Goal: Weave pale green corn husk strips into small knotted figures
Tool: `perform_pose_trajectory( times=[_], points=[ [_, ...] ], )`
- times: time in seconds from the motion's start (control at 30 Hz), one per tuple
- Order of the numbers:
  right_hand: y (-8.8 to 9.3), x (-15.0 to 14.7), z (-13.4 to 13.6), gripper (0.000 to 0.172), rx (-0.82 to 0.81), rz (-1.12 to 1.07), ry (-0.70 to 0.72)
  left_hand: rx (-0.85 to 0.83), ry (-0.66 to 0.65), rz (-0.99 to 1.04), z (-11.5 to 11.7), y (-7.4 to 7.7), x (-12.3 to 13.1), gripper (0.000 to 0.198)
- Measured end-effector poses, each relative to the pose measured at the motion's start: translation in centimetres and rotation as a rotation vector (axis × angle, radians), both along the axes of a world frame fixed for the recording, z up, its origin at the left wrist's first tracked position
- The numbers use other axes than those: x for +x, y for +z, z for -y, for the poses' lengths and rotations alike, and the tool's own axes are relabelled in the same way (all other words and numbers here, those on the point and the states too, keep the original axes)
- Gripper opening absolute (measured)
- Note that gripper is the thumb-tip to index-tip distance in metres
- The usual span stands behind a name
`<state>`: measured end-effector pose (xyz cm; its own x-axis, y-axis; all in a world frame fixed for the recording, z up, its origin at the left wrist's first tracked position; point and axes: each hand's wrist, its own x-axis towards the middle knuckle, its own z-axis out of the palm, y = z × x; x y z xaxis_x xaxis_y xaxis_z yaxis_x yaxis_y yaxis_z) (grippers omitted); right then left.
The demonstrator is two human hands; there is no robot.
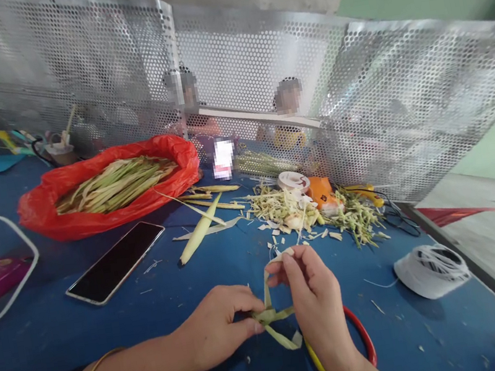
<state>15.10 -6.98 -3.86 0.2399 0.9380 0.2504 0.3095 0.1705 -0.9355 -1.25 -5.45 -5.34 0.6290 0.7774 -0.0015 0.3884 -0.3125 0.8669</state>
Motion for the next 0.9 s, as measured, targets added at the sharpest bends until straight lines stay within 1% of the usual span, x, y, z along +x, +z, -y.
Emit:
perform_pose_trajectory(
  times=[0.1,0.23,0.3,0.4,0.47,0.53,0.57,0.6,0.63,0.67,0.7,0.73,0.77,0.8,0.87,0.9],
  points=[
    [-0.2,0.0,0.1,0.019,0.051,-0.007,0.015,-0.082,0.025,0.015,-0.1,0.2,0.0,0.007],
    [-1.0,0.2,0.2,0.018,0.075,0.045,0.121,-0.327,0.037,0.130,-0.2,0.0,0.0,0.009],
    [-1.3,0.2,0.3,0.018,0.072,0.082,0.172,-0.431,0.039,0.204,-0.1,-0.1,0.1,0.014],
    [-1.7,0.2,0.5,0.017,0.058,0.150,0.245,-0.489,0.074,0.296,0.1,-0.1,0.3,0.025],
    [-1.8,0.1,0.7,0.016,0.066,0.196,0.303,-0.504,0.108,0.313,0.2,0.0,0.5,0.026],
    [-1.7,0.1,0.8,0.015,0.111,0.266,0.352,-0.520,0.139,0.314,0.3,0.2,0.6,0.025],
    [-1.5,0.2,0.8,0.015,0.149,0.307,0.346,-0.529,0.160,0.323,0.3,0.3,0.6,0.024],
    [-1.4,0.4,0.7,0.016,0.198,0.347,0.300,-0.535,0.188,0.337,0.3,0.4,0.7,0.024],
    [-1.2,0.5,0.6,0.017,0.244,0.377,0.211,-0.537,0.222,0.359,0.2,0.5,0.7,0.025],
    [-1.0,0.8,0.4,0.017,0.273,0.389,0.089,-0.537,0.260,0.383,0.2,0.6,0.6,0.025],
    [-0.9,1.0,0.1,0.018,0.266,0.382,-0.035,-0.535,0.297,0.403,0.1,0.6,0.6,0.026],
    [-0.8,1.2,-0.2,0.022,0.219,0.359,-0.125,-0.533,0.330,0.416,0.0,0.7,0.6,0.026],
    [-0.7,1.4,-0.5,0.028,0.137,0.327,-0.149,-0.527,0.359,0.423,0.0,0.7,0.6,0.027],
    [-0.8,1.5,-0.8,0.035,0.036,0.290,-0.111,-0.520,0.378,0.427,0.0,0.6,0.6,0.028],
    [-1.0,1.5,-1.2,0.043,-0.150,0.207,0.079,-0.512,0.379,0.428,0.0,0.4,0.6,0.028],
    [-1.1,1.3,-1.3,0.043,-0.204,0.159,0.172,-0.515,0.365,0.427,0.0,0.3,0.6,0.027]
  ],
)
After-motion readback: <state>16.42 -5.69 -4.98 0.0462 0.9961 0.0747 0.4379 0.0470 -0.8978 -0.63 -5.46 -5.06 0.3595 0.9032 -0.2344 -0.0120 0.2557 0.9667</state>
